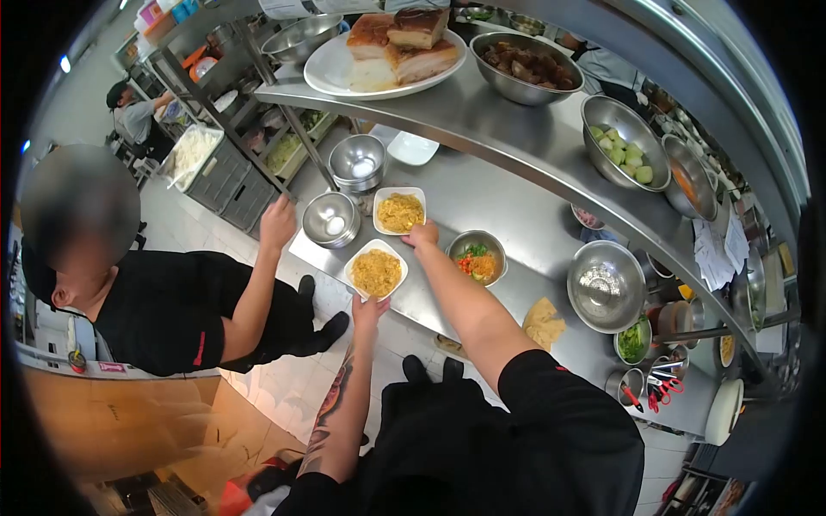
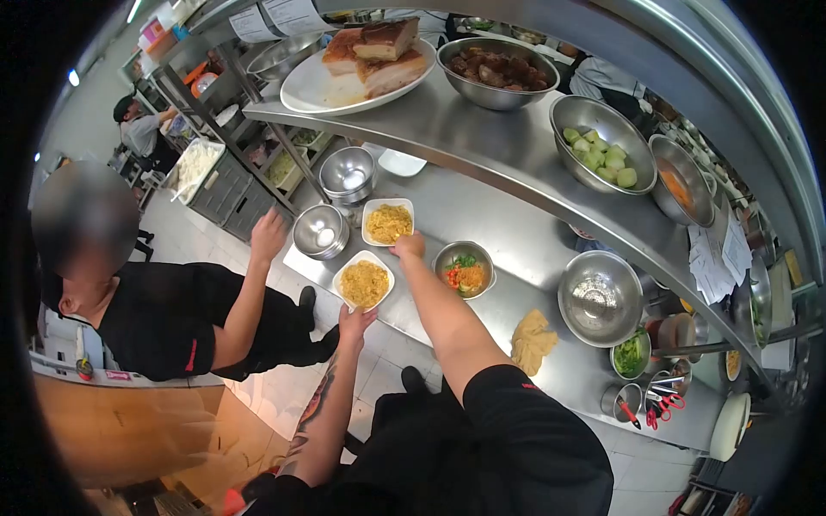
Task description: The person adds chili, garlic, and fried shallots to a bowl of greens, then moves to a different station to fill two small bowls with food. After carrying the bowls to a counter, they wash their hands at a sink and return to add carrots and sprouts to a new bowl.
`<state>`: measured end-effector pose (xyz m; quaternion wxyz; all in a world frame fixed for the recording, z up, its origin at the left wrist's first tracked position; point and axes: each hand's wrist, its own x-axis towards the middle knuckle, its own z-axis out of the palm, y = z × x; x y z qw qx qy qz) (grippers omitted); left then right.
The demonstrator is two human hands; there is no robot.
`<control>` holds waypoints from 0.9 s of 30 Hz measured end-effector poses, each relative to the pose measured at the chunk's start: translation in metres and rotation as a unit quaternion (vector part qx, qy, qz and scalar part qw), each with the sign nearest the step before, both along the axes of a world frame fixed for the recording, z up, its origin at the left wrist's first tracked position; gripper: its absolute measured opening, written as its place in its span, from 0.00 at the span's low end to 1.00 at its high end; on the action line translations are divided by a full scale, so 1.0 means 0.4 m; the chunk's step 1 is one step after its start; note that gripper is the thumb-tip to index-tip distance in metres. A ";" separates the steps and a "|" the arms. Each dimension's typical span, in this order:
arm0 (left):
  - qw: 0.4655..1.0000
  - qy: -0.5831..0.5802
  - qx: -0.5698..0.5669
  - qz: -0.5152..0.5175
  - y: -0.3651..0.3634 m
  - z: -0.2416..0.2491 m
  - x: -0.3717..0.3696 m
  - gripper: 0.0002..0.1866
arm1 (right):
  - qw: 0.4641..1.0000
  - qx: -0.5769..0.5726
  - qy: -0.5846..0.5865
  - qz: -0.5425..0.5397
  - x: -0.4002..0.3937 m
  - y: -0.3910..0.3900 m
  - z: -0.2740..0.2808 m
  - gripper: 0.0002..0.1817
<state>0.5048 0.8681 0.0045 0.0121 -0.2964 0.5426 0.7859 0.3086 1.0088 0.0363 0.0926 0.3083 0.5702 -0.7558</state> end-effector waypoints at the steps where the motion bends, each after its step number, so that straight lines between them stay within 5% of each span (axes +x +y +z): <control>1: 1.000 -0.002 0.027 -0.010 0.000 -0.003 -0.012 0.22 | 1.000 -0.002 0.000 -0.001 0.004 0.003 0.005 0.16; 12: 0.999 0.011 0.049 -0.021 0.024 0.017 -0.029 0.24 | 0.981 -0.060 0.180 -0.031 0.288 0.059 0.092 0.16; 19: 0.991 0.072 0.089 -0.069 0.012 0.015 -0.037 0.30 | 0.985 -0.132 0.088 0.069 0.612 0.248 0.216 0.20; 20: 0.994 0.053 0.056 -0.076 -0.002 0.001 -0.054 0.28 | 0.987 -0.137 0.084 0.016 0.649 0.279 0.193 0.20; 22: 0.995 0.052 0.029 -0.081 -0.027 -0.045 -0.099 0.23 | 0.990 -0.041 0.109 0.085 0.731 0.343 0.123 0.16; 27: 0.993 0.018 -0.036 -0.115 -0.040 0.008 -0.049 0.23 | 0.991 -0.021 0.114 -0.068 0.958 0.529 0.052 0.20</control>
